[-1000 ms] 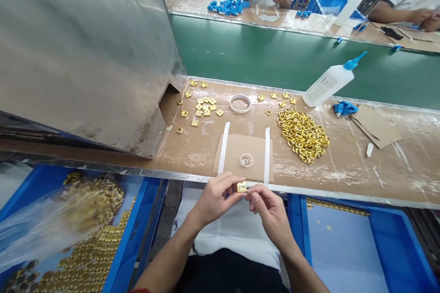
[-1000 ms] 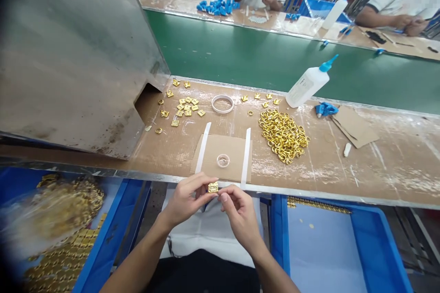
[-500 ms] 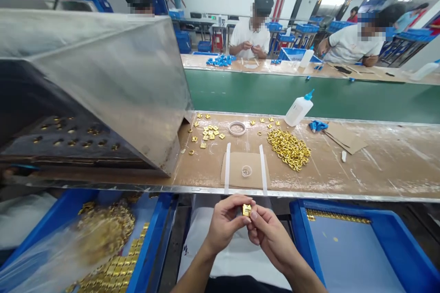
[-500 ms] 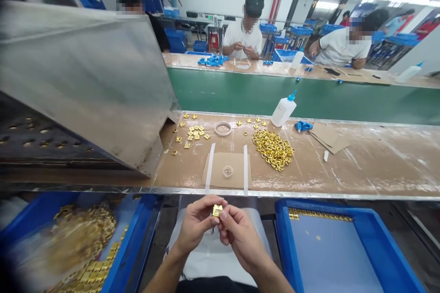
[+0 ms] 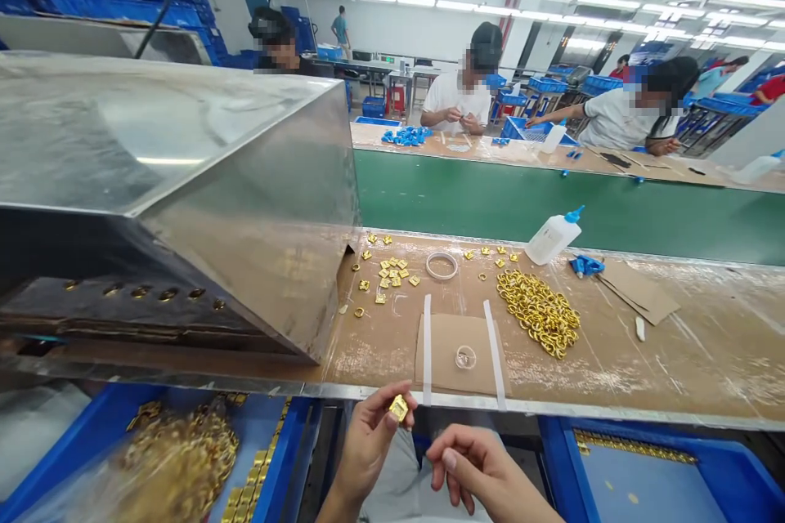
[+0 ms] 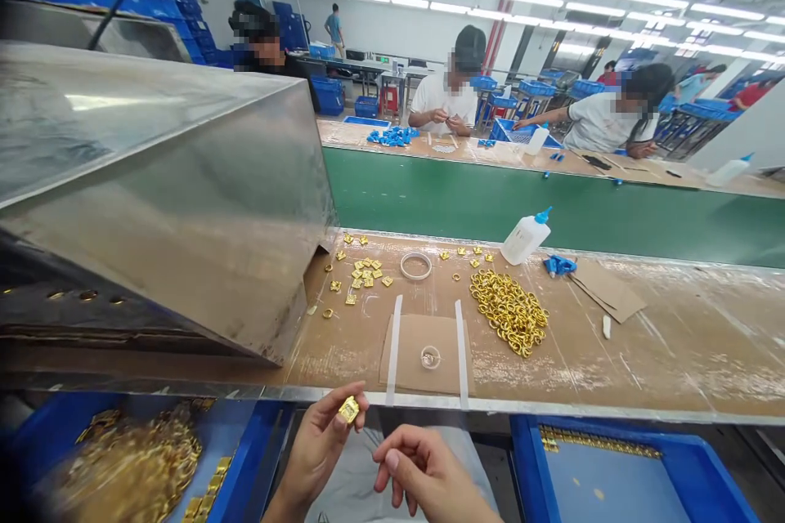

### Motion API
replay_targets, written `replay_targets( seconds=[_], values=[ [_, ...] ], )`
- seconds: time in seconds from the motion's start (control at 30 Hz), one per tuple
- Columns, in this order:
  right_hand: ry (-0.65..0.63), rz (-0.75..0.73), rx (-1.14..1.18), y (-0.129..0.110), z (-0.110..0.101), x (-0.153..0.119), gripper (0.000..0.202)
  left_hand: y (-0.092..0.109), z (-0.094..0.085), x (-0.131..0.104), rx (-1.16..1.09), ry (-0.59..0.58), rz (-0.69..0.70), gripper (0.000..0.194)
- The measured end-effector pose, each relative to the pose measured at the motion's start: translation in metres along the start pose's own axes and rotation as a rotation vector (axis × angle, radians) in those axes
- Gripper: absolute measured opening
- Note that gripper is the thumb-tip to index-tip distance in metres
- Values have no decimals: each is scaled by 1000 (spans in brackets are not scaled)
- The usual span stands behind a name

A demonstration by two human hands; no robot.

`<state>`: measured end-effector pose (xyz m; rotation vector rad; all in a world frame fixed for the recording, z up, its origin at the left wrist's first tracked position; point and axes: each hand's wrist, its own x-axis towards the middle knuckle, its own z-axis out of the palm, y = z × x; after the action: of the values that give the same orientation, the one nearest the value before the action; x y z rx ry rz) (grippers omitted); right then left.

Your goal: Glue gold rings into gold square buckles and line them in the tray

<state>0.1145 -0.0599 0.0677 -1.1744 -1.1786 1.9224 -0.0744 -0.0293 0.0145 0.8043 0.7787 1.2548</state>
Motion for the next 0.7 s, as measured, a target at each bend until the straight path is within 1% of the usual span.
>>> replay_targets(
  seconds=[0.13,0.2,0.27,0.33,0.4,0.47,0.5,0.57,0.6,0.63,0.67,0.7],
  values=[
    [-12,7,-92,-18,-13,1,54,8,-23,-6,-39,89,-50,45],
    [-29,1,-129,-24,-13,2,51,9,-33,-11,-55,128,-84,46],
    [-98,-17,-190,-30,-4,7,48,8,-42,-18,-79,176,-103,50],
    [-201,-99,-326,-38,15,18,41,6,-50,-28,-113,248,-93,52],
    [-330,-257,-534,-51,45,36,29,5,-56,-42,-133,335,-65,52],
    [-476,-435,-725,-66,83,60,16,7,-62,-58,-127,399,-28,53],
    [-512,-502,-793,-74,105,75,17,9,-65,-67,-124,417,-14,52],
    [-531,-596,-977,-88,150,109,17,13,-72,-87,-145,455,-12,53],
    [-517,-617,-1095,-95,172,128,18,16,-75,-98,-163,475,-12,54],
    [-450,-621,-1218,-101,193,148,17,18,-78,-108,-181,494,-11,54],
    [-322,-601,-1331,-106,212,169,19,20,-82,-118,-194,511,-4,54],
    [-238,-587,-1369,-112,229,189,24,22,-85,-128,-200,522,6,53]
  ],
)
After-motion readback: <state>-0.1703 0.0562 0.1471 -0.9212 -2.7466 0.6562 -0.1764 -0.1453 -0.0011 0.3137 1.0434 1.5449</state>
